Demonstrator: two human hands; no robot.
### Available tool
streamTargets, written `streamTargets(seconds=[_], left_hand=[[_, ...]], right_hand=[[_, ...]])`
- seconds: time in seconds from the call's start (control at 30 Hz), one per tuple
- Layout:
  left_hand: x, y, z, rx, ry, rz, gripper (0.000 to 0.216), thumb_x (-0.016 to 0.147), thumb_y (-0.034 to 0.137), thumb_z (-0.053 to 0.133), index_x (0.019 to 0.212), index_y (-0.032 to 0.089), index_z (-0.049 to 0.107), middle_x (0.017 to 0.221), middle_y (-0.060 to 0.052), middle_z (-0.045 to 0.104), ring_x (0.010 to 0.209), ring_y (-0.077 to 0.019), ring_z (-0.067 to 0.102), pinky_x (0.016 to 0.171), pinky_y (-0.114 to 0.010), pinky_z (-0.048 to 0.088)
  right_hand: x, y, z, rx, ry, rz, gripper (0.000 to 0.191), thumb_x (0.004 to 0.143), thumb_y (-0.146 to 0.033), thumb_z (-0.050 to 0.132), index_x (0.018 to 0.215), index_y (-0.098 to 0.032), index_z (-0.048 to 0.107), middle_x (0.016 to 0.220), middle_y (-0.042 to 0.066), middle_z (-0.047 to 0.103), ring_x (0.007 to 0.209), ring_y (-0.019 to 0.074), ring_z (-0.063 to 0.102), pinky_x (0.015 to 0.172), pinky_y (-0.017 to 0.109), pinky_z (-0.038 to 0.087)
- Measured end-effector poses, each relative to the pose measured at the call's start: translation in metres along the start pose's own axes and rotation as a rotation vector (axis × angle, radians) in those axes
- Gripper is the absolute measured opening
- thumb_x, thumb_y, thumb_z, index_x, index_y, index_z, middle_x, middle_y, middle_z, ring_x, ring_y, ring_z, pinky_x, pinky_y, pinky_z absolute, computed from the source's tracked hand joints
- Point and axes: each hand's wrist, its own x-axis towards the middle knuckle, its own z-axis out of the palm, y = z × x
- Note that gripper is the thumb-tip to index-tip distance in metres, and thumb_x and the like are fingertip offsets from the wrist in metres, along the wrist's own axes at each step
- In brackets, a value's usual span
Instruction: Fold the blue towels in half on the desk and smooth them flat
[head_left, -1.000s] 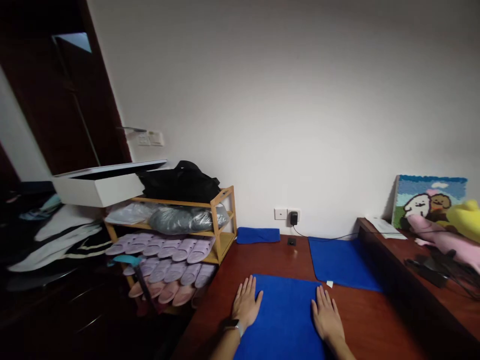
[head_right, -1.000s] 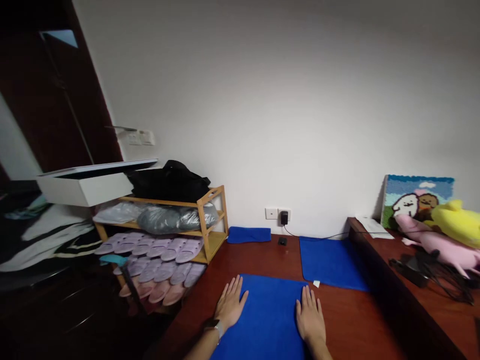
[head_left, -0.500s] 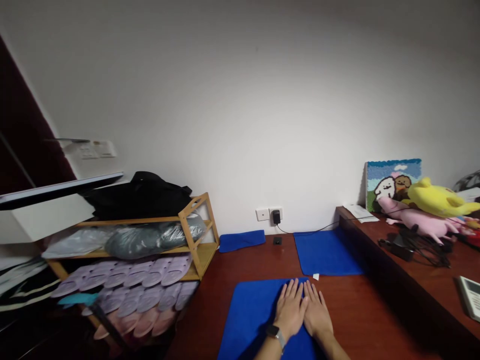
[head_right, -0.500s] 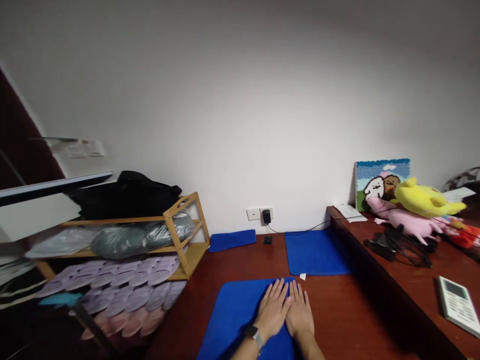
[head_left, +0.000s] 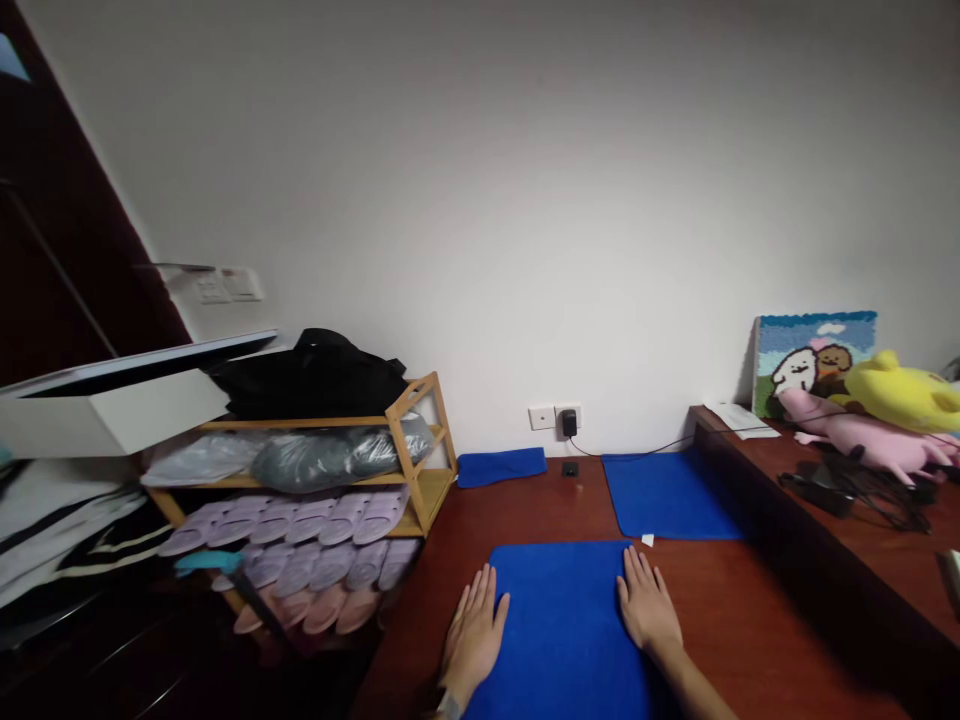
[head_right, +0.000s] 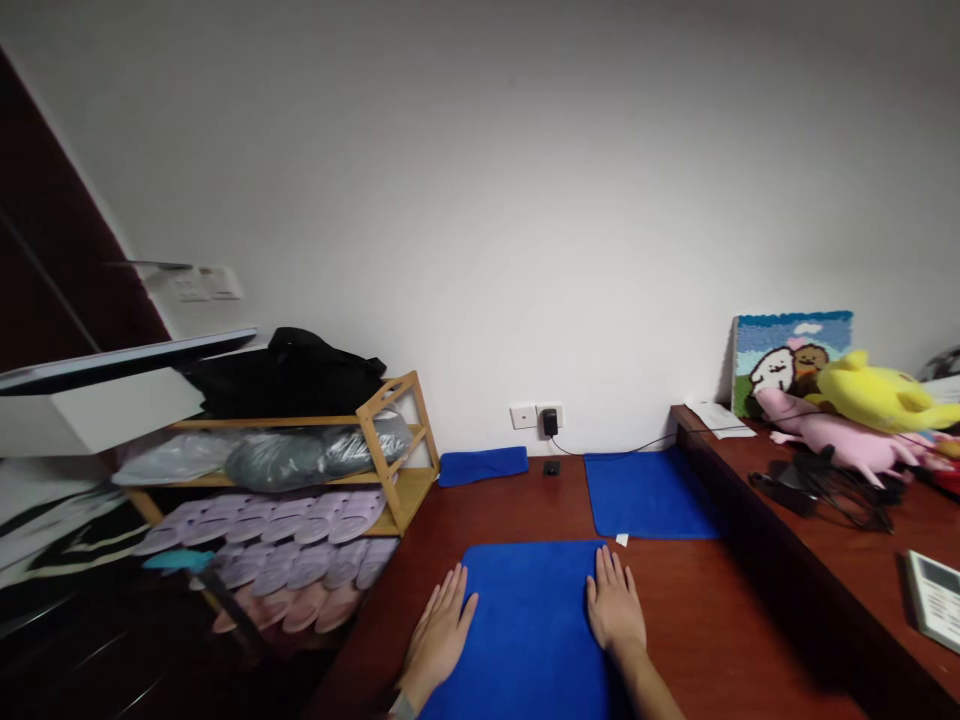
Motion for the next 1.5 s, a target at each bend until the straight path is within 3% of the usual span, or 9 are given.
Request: streamTargets(seconds=[0.17,0.47,0.6,0.73,0.87,0.97,1.07,1.3,1.5], left_hand=[[-0.007,0.010,-0.013,-0.009,-0.019,-0.018,0.074,0.103,0.057,0.015,0.159,0.010,0.025,0.167,-0.009,0.025,0.155,-0.0226,0.024,0.128,-0.044,0.022],[-0.005,0.013,-0.017,0.025,0.005,-0.024,0.073,0.102,0.055,0.021,0.158,0.010,0.029,0.166,-0.010,0.027,0.154,-0.0237,0.027,0.127,-0.045,0.021],[-0.002,0.024,-0.031,0.099,0.049,0.044,0.069,0.101,0.050,0.027,0.156,0.009,0.036,0.164,-0.012,0.033,0.154,-0.0264,0.027,0.128,-0.049,0.018],[-0.014,0.089,-0.038,0.030,0.041,0.194,0.066,0.104,0.048,0.019,0.158,0.012,0.032,0.166,-0.009,0.030,0.155,-0.0240,0.024,0.128,-0.047,0.021],[-0.049,0.177,-0.016,-0.115,-0.064,0.471,0.062,0.105,0.049,0.015,0.162,0.024,0.021,0.169,0.000,0.024,0.156,-0.0205,0.021,0.129,-0.043,0.022],[-0.067,0.201,-0.003,-0.149,-0.132,0.471,0.062,0.105,0.047,0.010,0.162,0.025,0.019,0.168,0.000,0.024,0.156,-0.0205,0.020,0.129,-0.045,0.021],[-0.071,0.168,-0.011,-0.106,-0.176,0.336,0.066,0.104,0.053,0.010,0.161,0.021,0.022,0.168,-0.002,0.022,0.156,-0.0222,0.018,0.129,-0.046,0.019],[-0.083,0.031,-0.043,0.022,-0.145,0.014,0.073,0.103,0.057,0.012,0.161,0.013,0.019,0.168,-0.006,0.019,0.156,-0.0222,0.016,0.129,-0.045,0.018],[-0.088,0.011,-0.026,0.042,-0.055,-0.001,0.069,0.103,0.054,0.017,0.161,0.017,0.023,0.167,-0.006,0.022,0.155,-0.0231,0.020,0.128,-0.046,0.023]], right_hand=[[-0.012,-0.007,-0.008,-0.027,-0.019,0.016,0.067,0.101,-0.042,0.009,0.161,-0.011,0.014,0.169,0.002,0.014,0.156,0.0213,0.012,0.128,0.043,0.011],[-0.092,0.025,0.022,0.023,0.016,-0.085,0.070,0.101,-0.056,0.011,0.161,-0.020,0.018,0.168,-0.004,0.017,0.156,0.0218,0.011,0.129,0.044,0.011],[-0.097,0.025,0.015,0.073,0.021,-0.088,0.068,0.102,-0.052,0.012,0.161,-0.020,0.019,0.167,-0.005,0.017,0.156,0.0216,0.011,0.129,0.044,0.010],[-0.097,0.022,0.007,0.136,0.031,-0.095,0.066,0.102,-0.052,0.016,0.160,-0.023,0.022,0.167,-0.005,0.019,0.156,0.0220,0.011,0.129,0.046,0.010],[-0.100,0.023,0.003,0.137,0.025,-0.107,0.066,0.101,-0.050,0.018,0.160,-0.021,0.023,0.167,-0.002,0.019,0.157,0.0222,0.011,0.129,0.046,0.009],[-0.102,0.024,0.003,0.121,0.008,-0.119,0.066,0.101,-0.048,0.019,0.160,-0.020,0.023,0.167,-0.002,0.020,0.157,0.0219,0.011,0.129,0.045,0.008],[-0.103,0.024,0.003,0.114,0.016,-0.110,0.067,0.101,-0.050,0.018,0.160,-0.020,0.023,0.167,-0.001,0.021,0.156,0.0218,0.013,0.128,0.046,0.009],[-0.104,0.021,0.005,0.081,0.032,-0.091,0.068,0.100,-0.050,0.018,0.160,-0.019,0.024,0.167,-0.002,0.021,0.156,0.0225,0.013,0.128,0.046,0.009],[-0.110,0.018,0.001,0.066,0.063,-0.062,0.065,0.100,-0.044,0.017,0.159,-0.018,0.029,0.166,-0.001,0.023,0.155,0.0227,0.018,0.128,0.045,0.014]])
